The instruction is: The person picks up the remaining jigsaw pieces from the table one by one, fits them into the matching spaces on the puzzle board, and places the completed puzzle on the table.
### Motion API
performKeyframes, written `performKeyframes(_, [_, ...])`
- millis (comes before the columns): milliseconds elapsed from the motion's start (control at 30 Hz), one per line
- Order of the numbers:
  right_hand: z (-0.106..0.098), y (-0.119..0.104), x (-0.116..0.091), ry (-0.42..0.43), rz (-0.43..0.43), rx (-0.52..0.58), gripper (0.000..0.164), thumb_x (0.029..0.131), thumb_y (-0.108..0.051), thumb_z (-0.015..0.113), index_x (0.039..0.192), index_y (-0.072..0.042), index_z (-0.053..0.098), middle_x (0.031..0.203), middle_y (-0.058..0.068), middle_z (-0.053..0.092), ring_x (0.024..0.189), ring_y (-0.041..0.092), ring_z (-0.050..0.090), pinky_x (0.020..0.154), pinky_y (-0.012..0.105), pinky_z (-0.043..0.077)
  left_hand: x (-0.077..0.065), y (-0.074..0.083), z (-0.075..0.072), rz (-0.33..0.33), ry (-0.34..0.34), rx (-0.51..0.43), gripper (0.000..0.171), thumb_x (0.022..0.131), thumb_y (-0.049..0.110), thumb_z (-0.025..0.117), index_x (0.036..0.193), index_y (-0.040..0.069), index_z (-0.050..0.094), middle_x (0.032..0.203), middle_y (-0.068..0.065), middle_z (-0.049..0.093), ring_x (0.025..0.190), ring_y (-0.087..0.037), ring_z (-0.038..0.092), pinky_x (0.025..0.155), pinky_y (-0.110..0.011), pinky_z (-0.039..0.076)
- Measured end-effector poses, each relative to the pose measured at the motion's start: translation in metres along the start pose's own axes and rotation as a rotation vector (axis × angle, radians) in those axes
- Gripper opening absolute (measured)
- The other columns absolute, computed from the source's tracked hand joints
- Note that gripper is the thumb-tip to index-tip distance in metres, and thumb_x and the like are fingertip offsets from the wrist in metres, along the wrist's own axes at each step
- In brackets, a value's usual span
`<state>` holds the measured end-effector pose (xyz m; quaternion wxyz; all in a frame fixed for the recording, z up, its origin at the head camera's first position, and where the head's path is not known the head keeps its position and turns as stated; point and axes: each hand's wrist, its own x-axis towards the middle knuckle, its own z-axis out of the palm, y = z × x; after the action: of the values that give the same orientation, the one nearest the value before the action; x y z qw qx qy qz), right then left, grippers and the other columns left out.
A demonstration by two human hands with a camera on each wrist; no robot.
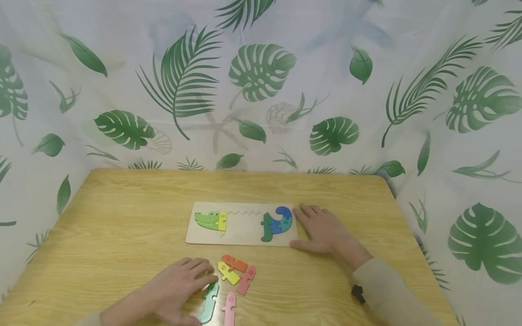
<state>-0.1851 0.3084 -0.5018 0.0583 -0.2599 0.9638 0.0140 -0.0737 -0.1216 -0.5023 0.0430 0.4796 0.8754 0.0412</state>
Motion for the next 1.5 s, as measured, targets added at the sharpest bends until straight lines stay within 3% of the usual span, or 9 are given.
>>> performKeyframes(767, [-0.0005,-0.0007,0.0011,-0.002,0.001,0.000,0.106,0.089,-0.086,0.050,0.164,-0.013,0.037,0.166,0.020,0.042,0.150,0.044,0.045,0.116,0.068,0.041,0.0025,0.0017,-0.0047,-0.043,-0.055,-0.064,0.088,0.082,0.091,0.052,0.138,0.024,0.063,0.137,0.002,0.063,0.127,-0.016,0.058,0.106,-0.040,0.052])
performKeyframes(1100, [-0.0013,-0.0007,0.0001,-0.013,0.001,0.012,0.106,0.089,-0.086,0.050,0.165,-0.012,0.036,0.167,0.021,0.041,0.150,0.046,0.044,0.118,0.068,0.039,0.0007,-0.0011,-0.0035,-0.023,-0.015,-0.054,0.087,0.084,0.091,0.050,0.136,0.022,0.064,0.134,0.002,0.065,0.128,-0.017,0.059,0.106,-0.040,0.053])
performKeyframes(1500, [0.0001,-0.0006,-0.0012,0.004,0.005,0.002,0.106,0.089,-0.085,0.051,0.164,-0.012,0.037,0.166,0.020,0.043,0.149,0.044,0.046,0.117,0.067,0.041,-0.0024,-0.0024,-0.0061,-0.059,0.023,-0.026,0.088,0.081,0.088,0.058,0.137,0.021,0.064,0.134,0.002,0.064,0.128,-0.016,0.059,0.109,-0.041,0.052])
